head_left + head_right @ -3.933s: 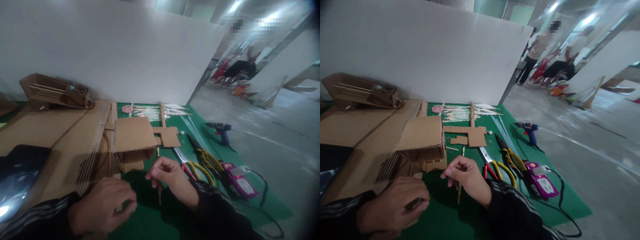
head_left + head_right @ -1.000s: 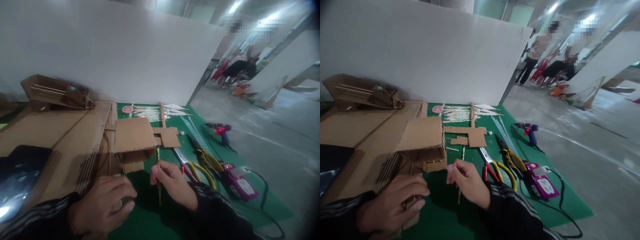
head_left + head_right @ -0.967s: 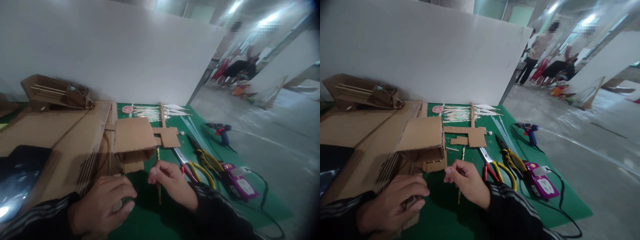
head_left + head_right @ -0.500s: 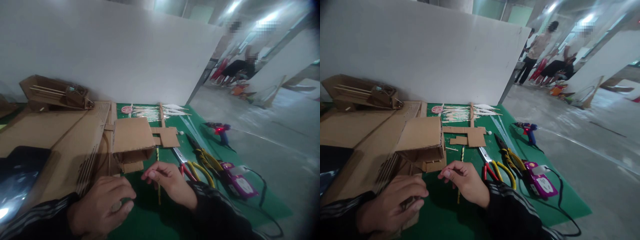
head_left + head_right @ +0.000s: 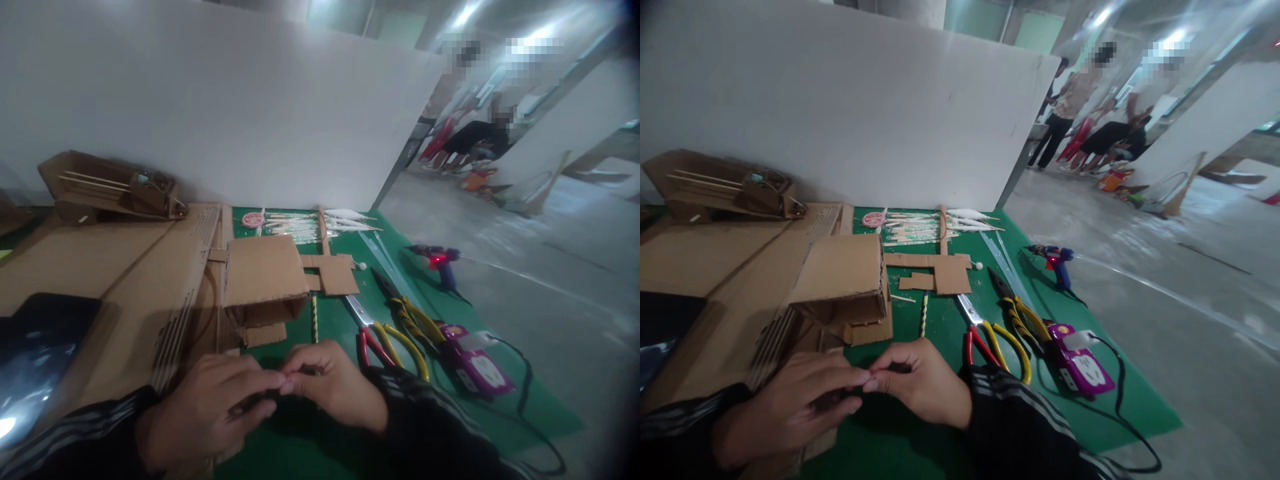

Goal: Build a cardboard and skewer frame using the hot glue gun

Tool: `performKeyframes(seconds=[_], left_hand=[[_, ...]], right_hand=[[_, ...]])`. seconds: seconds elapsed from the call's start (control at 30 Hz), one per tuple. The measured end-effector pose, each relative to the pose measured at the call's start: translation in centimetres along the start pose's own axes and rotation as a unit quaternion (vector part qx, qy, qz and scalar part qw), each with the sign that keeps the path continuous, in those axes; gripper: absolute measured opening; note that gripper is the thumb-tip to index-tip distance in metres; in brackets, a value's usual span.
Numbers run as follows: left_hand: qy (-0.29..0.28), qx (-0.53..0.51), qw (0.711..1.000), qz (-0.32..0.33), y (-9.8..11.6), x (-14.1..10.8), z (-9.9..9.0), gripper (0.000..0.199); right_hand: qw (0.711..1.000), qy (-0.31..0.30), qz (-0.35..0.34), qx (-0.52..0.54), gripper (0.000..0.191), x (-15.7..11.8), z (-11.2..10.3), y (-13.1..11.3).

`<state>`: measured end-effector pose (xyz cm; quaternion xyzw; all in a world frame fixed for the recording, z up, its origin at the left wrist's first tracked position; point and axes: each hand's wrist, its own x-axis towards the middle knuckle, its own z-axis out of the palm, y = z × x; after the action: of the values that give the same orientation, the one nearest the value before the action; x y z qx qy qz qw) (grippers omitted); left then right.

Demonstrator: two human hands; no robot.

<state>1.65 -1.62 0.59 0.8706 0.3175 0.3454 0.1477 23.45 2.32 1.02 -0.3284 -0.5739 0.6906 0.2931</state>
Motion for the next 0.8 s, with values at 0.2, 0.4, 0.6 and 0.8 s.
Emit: performKeyframes(seconds=[0.2, 0.4, 0.6, 0.8], left_hand=[[0.043, -0.069, 0.996, -0.036, -0.3, 0.1, 0.4, 0.017], [0.051, -0.038, 0.995, -0.073, -0.2, -0.3, 0.6, 0.01], [0.072, 0.038, 0.996, -0.027, -0.1, -0.3, 0.5, 0.012], [0.042, 0.025, 0.997, -0.058, -0.1, -0.1, -0.2, 0.014]], right_hand=[[0.999, 0.017, 0.029, 0.031, 0.029, -0.1, 1.0, 0.9], [0.999, 0.04, 0.028, 0.02, 0.033, -0.1, 1.9, 1.2], [0.994, 0.058, -0.052, -0.073, 0.031, -0.2, 1.8, 1.2], [0.999, 0.0, 0.044, -0.017, 0.042, -0.2, 1.1, 0.7]])
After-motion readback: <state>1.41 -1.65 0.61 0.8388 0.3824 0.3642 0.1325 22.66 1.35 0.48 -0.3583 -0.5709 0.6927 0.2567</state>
